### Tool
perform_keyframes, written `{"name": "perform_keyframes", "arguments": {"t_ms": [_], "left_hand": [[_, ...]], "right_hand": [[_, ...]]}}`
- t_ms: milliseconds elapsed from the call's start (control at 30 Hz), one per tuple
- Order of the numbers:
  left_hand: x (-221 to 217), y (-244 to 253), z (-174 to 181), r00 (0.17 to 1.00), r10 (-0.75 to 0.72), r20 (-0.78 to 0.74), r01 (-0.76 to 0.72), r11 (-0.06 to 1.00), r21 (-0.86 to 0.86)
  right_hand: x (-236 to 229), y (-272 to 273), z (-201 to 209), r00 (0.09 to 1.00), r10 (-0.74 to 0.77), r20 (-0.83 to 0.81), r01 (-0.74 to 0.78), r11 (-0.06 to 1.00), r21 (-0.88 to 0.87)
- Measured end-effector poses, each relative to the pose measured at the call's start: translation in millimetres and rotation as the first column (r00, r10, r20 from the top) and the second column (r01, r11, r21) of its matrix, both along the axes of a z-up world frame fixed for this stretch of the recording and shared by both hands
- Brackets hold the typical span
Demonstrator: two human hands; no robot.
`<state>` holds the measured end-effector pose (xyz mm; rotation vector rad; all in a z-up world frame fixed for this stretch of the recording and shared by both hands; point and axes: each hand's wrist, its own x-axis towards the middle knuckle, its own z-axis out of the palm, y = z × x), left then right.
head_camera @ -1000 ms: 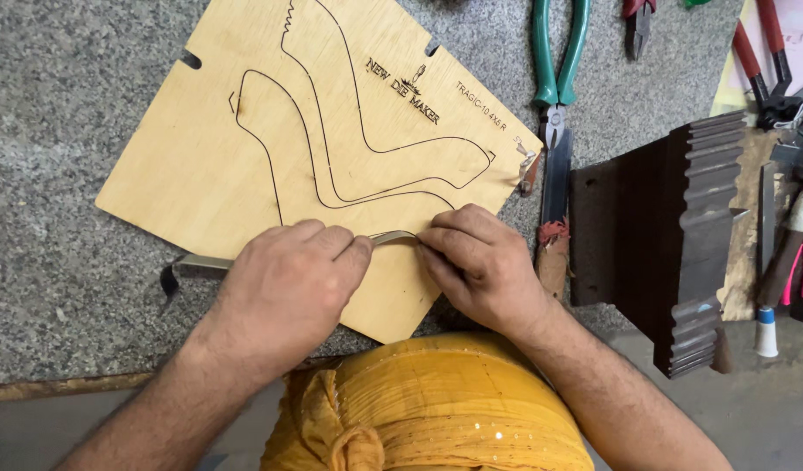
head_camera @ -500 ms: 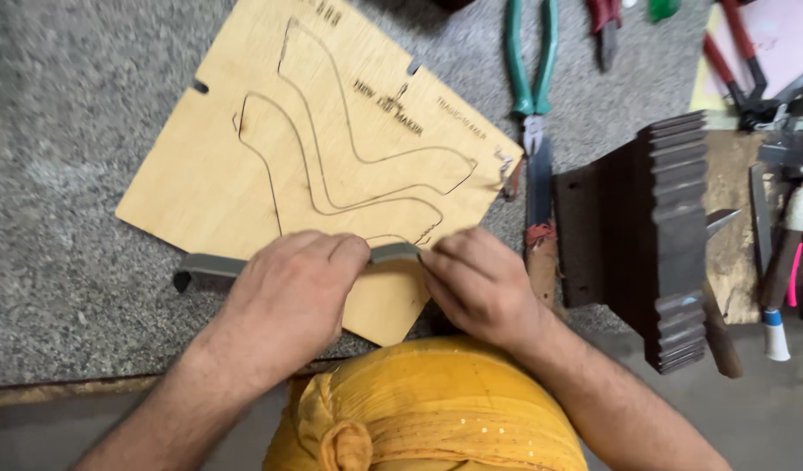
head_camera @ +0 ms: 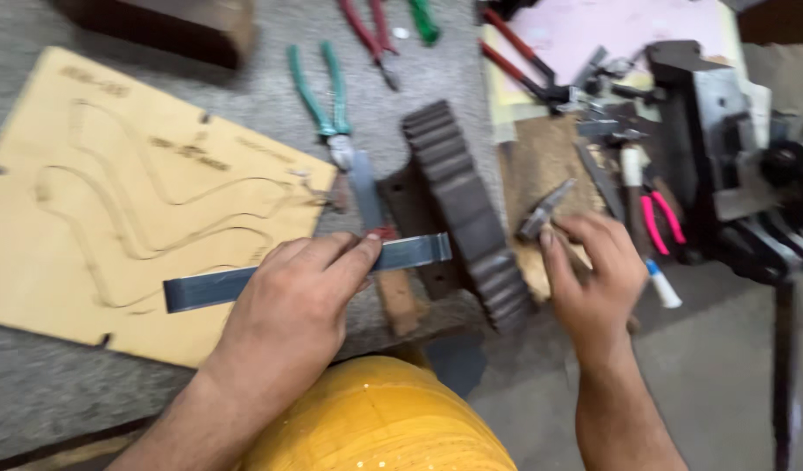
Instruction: The person bends a metal strip into a curved shape using a wooden template and a hammer. They repeatedly check the bend against the template and use a manual press to refine the curve.
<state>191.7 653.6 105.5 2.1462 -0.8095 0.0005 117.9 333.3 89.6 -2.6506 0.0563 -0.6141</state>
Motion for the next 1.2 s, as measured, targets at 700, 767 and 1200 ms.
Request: {"name": "perform_keyframes", "arguments": {"t_ms": [700,767,1200], "left_hand": [[-35,-133,-17,0.925,0.055,0.377,-0.251,0.832,0.494],[-35,-134,-17,0.931,0.063,0.36,-0.251,0.826,0.504],[-43,-134,-20,0.914,0.104,0.391,-0.311,0.799,0.514]], "right_hand": [[-45,-176,-107,0.608,0.577,-0.546,0.465,0.299,0.833],[-44,-171,-88,0.661,0.557,-0.503,0.3,0.419,0.857],[18,-92,28,0.709,0.594,-0.38,-0.622,0.781,0.059]]}}
